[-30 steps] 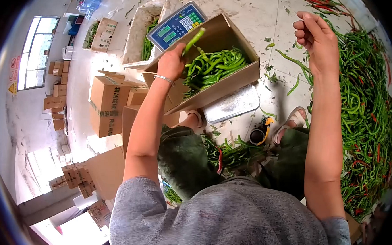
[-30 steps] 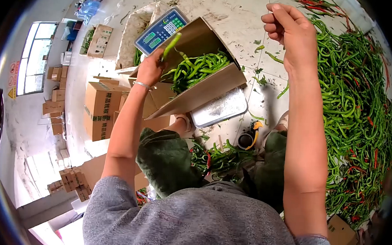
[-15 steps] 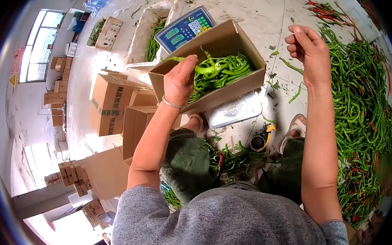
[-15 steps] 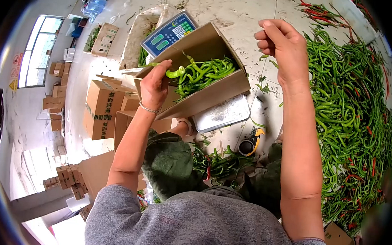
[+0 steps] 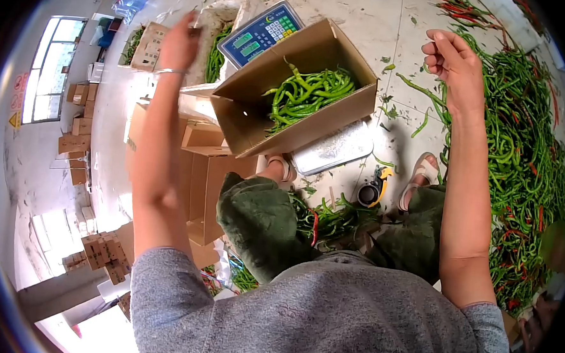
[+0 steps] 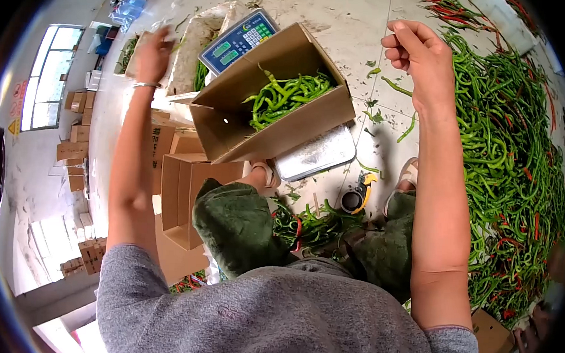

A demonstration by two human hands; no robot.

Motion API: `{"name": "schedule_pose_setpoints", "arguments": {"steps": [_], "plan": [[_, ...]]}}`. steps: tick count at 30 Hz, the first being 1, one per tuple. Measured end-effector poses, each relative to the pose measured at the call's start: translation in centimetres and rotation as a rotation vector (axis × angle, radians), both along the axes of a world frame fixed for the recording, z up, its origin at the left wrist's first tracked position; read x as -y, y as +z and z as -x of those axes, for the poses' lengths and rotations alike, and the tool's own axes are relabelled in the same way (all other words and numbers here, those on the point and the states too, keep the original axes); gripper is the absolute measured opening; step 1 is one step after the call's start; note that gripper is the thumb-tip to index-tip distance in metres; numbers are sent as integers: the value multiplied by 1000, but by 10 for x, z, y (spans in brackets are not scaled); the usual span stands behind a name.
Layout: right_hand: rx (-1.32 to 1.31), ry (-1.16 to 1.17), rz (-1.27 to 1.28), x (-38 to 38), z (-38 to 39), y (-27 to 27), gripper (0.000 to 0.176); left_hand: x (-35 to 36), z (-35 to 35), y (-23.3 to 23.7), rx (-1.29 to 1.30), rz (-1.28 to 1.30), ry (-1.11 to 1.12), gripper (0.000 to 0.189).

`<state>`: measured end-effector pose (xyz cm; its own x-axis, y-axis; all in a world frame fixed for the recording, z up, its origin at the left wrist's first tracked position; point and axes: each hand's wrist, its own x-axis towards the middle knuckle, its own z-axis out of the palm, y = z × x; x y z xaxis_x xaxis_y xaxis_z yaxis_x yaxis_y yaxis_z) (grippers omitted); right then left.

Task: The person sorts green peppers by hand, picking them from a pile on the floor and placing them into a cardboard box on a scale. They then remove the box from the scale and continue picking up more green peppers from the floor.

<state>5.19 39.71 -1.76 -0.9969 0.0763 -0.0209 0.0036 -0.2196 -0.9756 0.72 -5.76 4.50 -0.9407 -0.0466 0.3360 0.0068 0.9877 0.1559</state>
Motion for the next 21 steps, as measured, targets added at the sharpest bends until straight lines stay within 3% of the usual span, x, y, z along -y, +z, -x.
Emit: {"name": "schedule_pose_setpoints", "arguments": {"steps": [2,3,6,9,10,12,14,15,17,18,20,21], "plan": [[-4,2,-6,-2,1,-1,21,-63,-18,-29,325,-13,-273,34],[-1,1,-11,-2,1,-2,21,-81,-24,-60,333,163,-426,30],[15,15,-24,-2,3,-4,21,-121,-23,-140,717,497,-458,23],[18,14,-22,-2,5,-4,20,-99,-34,-229,463,707,-627,46],[19,5,-22,-3,6,-4,20,-106,-41,-235,663,810,-558,55],[25,-4,-23,-5,8,-2,21,-118,-52,-238,1004,656,-389,63],[10,-7,-13,-4,9,-3,21,-137,-65,-199,1083,468,-255,73],[1,-6,-9,-5,10,-4,21,-108,-61,-237,1080,336,-257,89],[-36,-17,-34,-15,13,-2,21,-72,-59,-276,996,195,-270,95],[-74,-49,-60,-23,13,2,23,-54,-44,-300,1013,100,-346,96],[-75,-228,34,-46,8,30,14,-64,-29,-286,1106,94,-322,88],[-167,-314,47,-67,-3,44,15,-52,-25,-298,1007,5,-364,80]]}}
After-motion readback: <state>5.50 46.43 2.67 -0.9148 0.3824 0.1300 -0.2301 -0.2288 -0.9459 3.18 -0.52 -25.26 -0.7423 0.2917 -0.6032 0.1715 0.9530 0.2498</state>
